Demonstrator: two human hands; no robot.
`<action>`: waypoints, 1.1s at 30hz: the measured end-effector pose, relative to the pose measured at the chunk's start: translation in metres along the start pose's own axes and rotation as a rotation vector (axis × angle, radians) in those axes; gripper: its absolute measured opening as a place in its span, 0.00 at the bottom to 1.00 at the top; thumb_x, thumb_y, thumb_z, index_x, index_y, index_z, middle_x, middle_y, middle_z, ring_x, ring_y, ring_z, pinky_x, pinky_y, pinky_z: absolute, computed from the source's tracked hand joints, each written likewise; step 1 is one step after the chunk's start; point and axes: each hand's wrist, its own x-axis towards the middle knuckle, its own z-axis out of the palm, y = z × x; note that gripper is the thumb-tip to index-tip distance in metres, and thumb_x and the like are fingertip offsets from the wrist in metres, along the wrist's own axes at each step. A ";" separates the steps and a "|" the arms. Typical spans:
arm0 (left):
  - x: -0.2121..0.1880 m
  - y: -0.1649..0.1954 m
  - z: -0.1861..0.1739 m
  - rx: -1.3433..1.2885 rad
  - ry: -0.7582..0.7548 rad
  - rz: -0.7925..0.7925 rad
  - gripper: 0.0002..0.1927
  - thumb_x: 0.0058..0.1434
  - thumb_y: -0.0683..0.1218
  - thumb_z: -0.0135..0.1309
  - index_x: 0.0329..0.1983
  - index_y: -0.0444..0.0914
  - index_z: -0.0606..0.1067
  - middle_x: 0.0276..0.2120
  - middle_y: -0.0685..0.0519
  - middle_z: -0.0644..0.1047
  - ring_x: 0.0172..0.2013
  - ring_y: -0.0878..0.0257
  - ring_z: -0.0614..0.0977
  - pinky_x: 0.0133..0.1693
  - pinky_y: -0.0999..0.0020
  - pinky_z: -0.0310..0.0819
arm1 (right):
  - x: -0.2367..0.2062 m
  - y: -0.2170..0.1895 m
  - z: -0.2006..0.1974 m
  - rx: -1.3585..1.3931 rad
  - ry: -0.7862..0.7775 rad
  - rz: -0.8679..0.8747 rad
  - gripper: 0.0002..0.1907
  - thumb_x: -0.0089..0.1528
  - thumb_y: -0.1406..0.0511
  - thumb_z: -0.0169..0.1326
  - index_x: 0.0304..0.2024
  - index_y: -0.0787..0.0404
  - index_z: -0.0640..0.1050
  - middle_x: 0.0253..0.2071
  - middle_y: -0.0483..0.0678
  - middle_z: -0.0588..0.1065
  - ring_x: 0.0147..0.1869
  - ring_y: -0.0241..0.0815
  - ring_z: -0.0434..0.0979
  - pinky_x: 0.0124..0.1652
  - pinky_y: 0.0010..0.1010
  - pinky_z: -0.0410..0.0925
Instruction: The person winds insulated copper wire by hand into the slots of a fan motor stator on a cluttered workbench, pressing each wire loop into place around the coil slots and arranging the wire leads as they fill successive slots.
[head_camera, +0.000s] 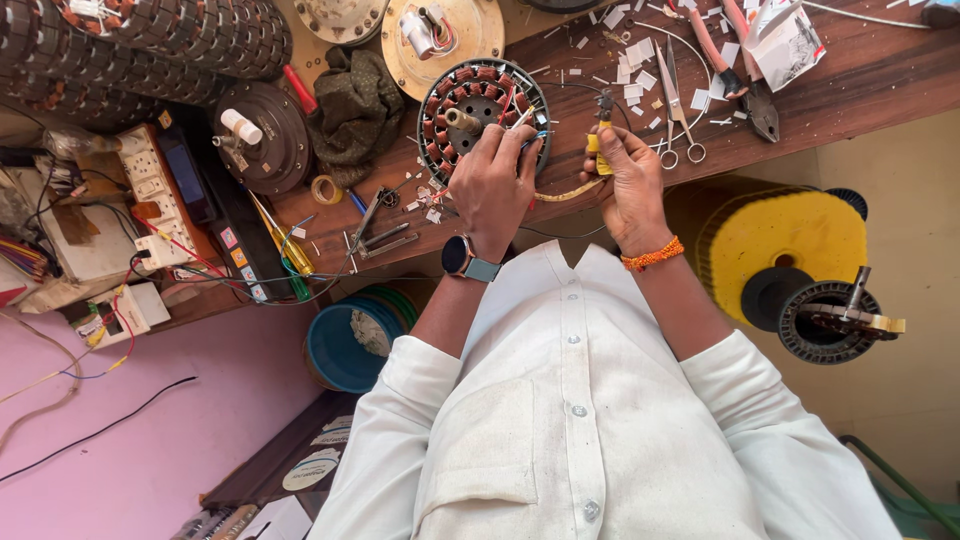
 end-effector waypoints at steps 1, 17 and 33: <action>-0.001 0.000 0.001 -0.001 0.003 -0.003 0.08 0.64 0.48 0.64 0.43 0.43 0.79 0.36 0.56 0.76 0.33 0.58 0.81 0.36 0.62 0.72 | 0.001 0.000 -0.003 0.002 0.002 -0.004 0.16 0.62 0.60 0.65 0.46 0.62 0.79 0.37 0.44 0.78 0.36 0.34 0.78 0.38 0.28 0.75; -0.001 0.009 0.013 -0.063 -0.013 -0.101 0.05 0.66 0.46 0.60 0.42 0.41 0.78 0.40 0.54 0.75 0.29 0.57 0.79 0.34 0.61 0.72 | 0.001 -0.019 0.002 -0.003 -0.060 -0.060 0.14 0.64 0.59 0.65 0.45 0.61 0.79 0.36 0.43 0.77 0.38 0.34 0.76 0.38 0.27 0.72; -0.002 0.017 0.017 -0.108 0.059 -0.110 0.06 0.62 0.46 0.62 0.37 0.41 0.77 0.37 0.54 0.74 0.31 0.56 0.79 0.35 0.59 0.71 | -0.004 -0.031 0.038 -0.351 -0.106 -0.065 0.12 0.64 0.64 0.64 0.44 0.67 0.79 0.23 0.34 0.66 0.21 0.23 0.57 0.20 0.18 0.53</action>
